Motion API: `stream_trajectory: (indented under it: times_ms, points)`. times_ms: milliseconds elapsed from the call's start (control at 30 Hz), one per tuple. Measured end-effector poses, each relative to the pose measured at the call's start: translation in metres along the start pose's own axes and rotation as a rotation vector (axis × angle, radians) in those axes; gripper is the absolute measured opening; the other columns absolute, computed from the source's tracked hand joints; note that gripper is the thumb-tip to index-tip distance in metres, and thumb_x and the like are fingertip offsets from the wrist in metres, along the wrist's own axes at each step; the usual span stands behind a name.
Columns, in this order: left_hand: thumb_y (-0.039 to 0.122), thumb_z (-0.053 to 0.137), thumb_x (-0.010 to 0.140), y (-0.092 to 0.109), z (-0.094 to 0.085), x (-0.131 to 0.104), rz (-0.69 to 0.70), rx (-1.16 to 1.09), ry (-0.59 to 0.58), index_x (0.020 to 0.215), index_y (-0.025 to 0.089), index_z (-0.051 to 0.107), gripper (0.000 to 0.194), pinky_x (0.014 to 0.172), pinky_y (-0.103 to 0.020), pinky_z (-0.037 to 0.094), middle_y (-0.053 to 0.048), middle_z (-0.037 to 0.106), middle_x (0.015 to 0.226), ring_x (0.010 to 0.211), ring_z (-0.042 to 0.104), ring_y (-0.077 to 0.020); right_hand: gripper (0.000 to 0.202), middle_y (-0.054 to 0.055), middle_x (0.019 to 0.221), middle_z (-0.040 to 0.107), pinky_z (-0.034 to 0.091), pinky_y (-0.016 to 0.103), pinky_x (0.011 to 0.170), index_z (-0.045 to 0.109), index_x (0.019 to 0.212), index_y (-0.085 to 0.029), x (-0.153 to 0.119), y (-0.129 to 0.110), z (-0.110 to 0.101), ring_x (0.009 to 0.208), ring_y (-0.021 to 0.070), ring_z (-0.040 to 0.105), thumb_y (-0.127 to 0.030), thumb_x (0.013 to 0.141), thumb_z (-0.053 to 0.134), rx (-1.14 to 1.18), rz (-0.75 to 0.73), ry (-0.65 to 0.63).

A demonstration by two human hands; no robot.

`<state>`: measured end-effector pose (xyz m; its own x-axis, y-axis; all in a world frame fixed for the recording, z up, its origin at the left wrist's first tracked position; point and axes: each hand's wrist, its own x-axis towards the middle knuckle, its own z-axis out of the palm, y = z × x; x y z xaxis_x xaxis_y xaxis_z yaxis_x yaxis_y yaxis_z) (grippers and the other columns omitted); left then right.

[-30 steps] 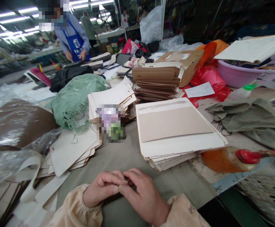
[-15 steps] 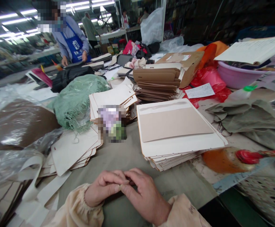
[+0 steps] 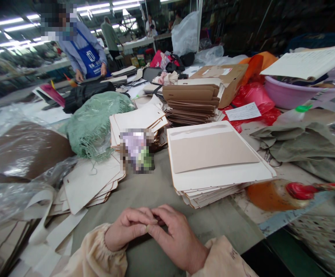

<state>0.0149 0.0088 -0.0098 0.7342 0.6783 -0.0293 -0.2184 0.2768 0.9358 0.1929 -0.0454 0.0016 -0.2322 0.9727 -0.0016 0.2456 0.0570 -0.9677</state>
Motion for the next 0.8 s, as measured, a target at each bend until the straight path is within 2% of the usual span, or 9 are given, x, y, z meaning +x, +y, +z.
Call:
stream_trajectory:
  times_ms: [300, 800]
  points:
    - [0.017, 0.064, 0.082, 0.0015, -0.0002, -0.0001, 0.017, 0.013, -0.006, 0.099, 0.021, 0.074, 0.020, 0.082, -0.030, 0.047, -0.010, 0.068, 0.090, 0.086, 0.063, -0.0165, 0.016, 0.001, 0.093, 0.059, 0.042, 0.024, 0.075, 0.062, 0.100, -0.022, -0.0004, 0.0041, 0.0030, 0.086, 0.0148, 0.055, -0.032, 0.091, 0.054, 0.022, -0.017, -0.008]
    - [0.016, 0.065, 0.081, 0.0013, -0.0003, 0.0002, 0.014, -0.001, -0.010, 0.098, 0.022, 0.074, 0.020, 0.082, -0.030, 0.047, -0.009, 0.067, 0.089, 0.086, 0.063, -0.0172, 0.016, 0.000, 0.093, 0.059, 0.042, 0.024, 0.074, 0.062, 0.103, -0.024, -0.0002, 0.0054, 0.0022, 0.086, 0.0141, 0.055, -0.032, 0.091, 0.055, 0.024, -0.024, -0.009]
